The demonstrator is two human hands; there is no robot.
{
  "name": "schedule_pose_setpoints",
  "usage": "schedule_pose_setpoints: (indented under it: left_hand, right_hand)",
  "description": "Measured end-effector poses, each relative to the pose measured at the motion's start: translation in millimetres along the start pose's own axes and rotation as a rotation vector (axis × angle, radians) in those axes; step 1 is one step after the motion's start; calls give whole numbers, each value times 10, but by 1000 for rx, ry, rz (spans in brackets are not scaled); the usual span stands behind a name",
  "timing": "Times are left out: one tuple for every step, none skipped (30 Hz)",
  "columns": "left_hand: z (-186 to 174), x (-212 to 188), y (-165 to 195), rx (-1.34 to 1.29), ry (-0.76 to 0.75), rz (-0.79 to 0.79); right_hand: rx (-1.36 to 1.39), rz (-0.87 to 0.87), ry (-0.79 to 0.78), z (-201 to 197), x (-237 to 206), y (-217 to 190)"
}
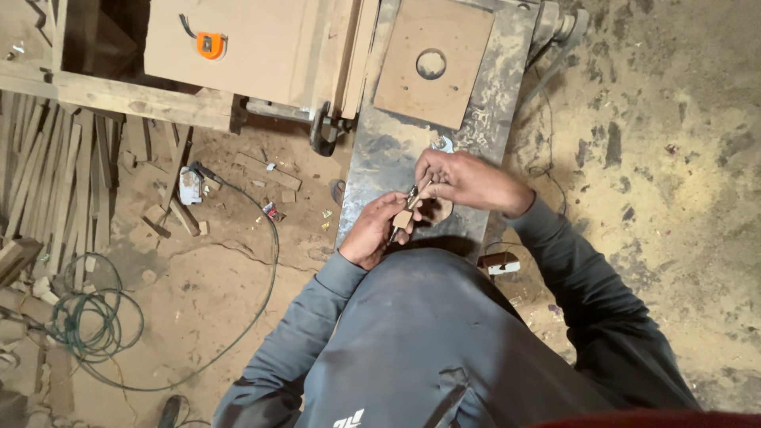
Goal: The person holds a small round wooden disc and a bolt, threads the bolt through the disc, and uses a wrench to tighten a nut onto the bolt at a workbench. They repeatedly reposition the wooden piece and hardware while fastening the assembly by hand and with the wrench.
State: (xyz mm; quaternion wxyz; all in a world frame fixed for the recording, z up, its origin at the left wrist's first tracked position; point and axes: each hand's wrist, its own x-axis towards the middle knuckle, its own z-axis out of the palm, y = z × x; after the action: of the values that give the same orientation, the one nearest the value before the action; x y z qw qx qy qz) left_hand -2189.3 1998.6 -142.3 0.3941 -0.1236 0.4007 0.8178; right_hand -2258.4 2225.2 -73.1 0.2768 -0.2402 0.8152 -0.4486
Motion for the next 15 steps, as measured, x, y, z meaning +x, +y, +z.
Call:
schedule_pose_setpoints:
  left_hand:
    - [11,-2,3,10,5,-1]
    - [21,-5,3,22,7,-3]
    - [27,-7,4,37,8,-5]
    - [32,-7,2,62,1,-13]
    - [36,-9,-1,86,-4,-17]
    - [38,-8,-4,109,-7,-22]
    - [41,-7,-11,132,-11,-15]
    - [42,-6,-18,155,-16,-11]
    - [43,-7,-27,178,-21,-7]
    - [42,-7,-36,213,-36,10]
    - [41,-8,-46,249,-52,27]
    - [41,-7,-56,285,-69,42]
    - [40,-12,-65,296,-65,21]
    - [38,-16,-75,308,-61,1]
    - [40,-14,-81,319,-56,-16]
  right_hand:
    - [8,4,-15,-15,1,0]
    - [16,9,-28,-27,1,2]
    - [24,14,-37,-34,1,2]
    - [36,35,-45,-36,1,3]
    - [46,53,-56,-34,3,4]
    - [56,71,-69,-31,5,6]
    - [56,63,-74,-27,7,10]
    - [57,57,-78,-23,10,14]
    - [59,50,-82,-14,10,20]
    - [51,41,-78,-5,11,27]
    - [43,31,-73,0,9,37]
    - [36,23,-68,10,3,48]
    - [28,17,-60,28,-3,60]
    - [19,9,-51,50,-14,75]
    - [8,0,-43,66,-18,97]
